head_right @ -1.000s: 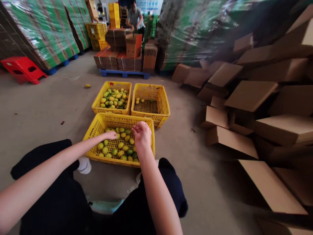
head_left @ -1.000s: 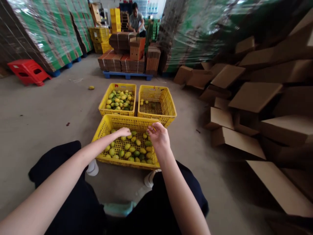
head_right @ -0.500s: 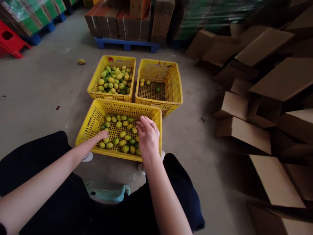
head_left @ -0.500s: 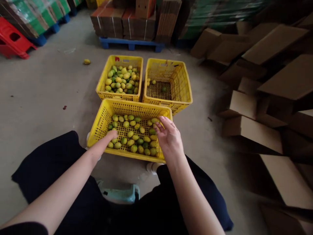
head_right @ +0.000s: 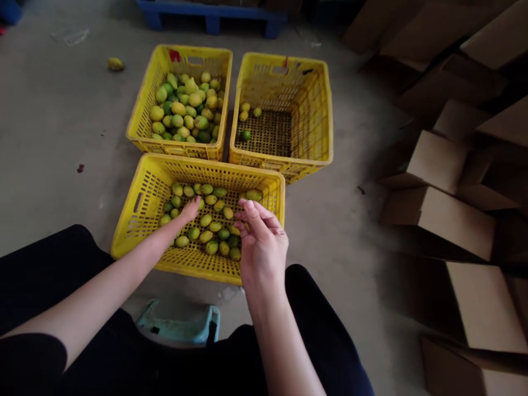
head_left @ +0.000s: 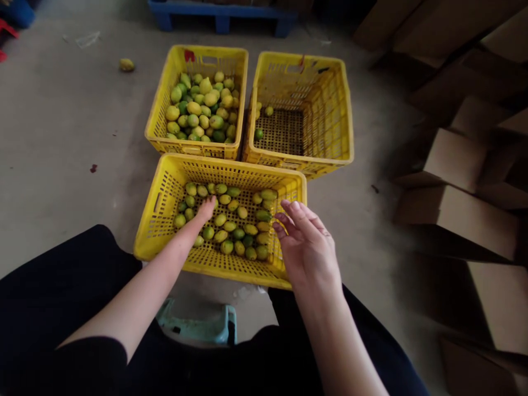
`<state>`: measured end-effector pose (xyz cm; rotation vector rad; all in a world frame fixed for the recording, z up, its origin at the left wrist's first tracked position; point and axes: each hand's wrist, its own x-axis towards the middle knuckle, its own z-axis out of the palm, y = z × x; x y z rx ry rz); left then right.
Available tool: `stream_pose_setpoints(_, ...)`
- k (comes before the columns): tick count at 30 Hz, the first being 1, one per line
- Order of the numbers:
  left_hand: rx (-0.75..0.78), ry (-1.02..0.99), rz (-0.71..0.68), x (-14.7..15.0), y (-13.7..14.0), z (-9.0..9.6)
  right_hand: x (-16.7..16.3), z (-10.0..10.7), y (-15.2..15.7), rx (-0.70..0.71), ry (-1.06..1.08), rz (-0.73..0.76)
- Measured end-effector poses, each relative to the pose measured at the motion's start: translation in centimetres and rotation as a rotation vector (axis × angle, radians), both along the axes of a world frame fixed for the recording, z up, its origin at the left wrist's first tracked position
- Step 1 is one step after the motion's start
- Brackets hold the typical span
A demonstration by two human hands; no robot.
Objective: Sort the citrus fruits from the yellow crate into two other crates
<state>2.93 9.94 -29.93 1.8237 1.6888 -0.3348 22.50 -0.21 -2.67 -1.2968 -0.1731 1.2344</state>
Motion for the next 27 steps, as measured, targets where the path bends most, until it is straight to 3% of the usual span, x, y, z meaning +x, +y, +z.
stream_pose_setpoints(6,-0.031,-0.09,0.144,-1.1,-0.8,1.2,-0.1,0.2,0.1,0.037,-0.017,0.053)
stream_pose_setpoints(10,0.001,-0.282,0.184,-2.0,0.2,4.9,0.0,0.8,0.2,0.103,-0.091,0.167)
stream_pose_setpoints(12,0.043,-0.434,0.173,-1.8,1.0,8.5,-0.3,0.9,0.2,0.118,-0.132,0.228)
stream_pose_setpoints(14,0.091,-0.603,0.126,-1.1,1.5,13.6,-0.8,1.0,0.1,0.094,-0.101,0.255)
stream_pose_setpoints(16,0.174,-0.85,-0.058,0.0,1.0,19.6,-1.5,1.1,0.0,0.069,0.013,0.286)
stream_pose_setpoints(18,0.274,-0.933,-0.231,1.1,-0.1,25.1,-2.2,1.5,-0.2,0.091,0.132,0.317)
stream_pose_setpoints(20,0.312,-0.963,-0.322,1.8,-1.2,28.6,-2.7,1.8,-0.4,0.126,0.198,0.301)
stream_pose_setpoints(21,0.318,-0.97,-0.322,1.9,-1.5,29.2,-2.8,1.9,-0.4,0.126,0.214,0.279)
stream_pose_setpoints(23,0.321,-0.948,-0.248,1.5,-1.5,28.2,-2.8,1.9,-0.5,0.098,0.233,0.234)
stream_pose_setpoints(25,0.305,-0.824,-0.117,0.4,-1.2,24.5,-2.5,1.9,-0.4,0.091,0.251,0.21)
stream_pose_setpoints(27,0.181,-0.561,0.005,-1.0,-1.2,19.6,-2.1,1.9,-0.2,0.103,0.261,0.211)
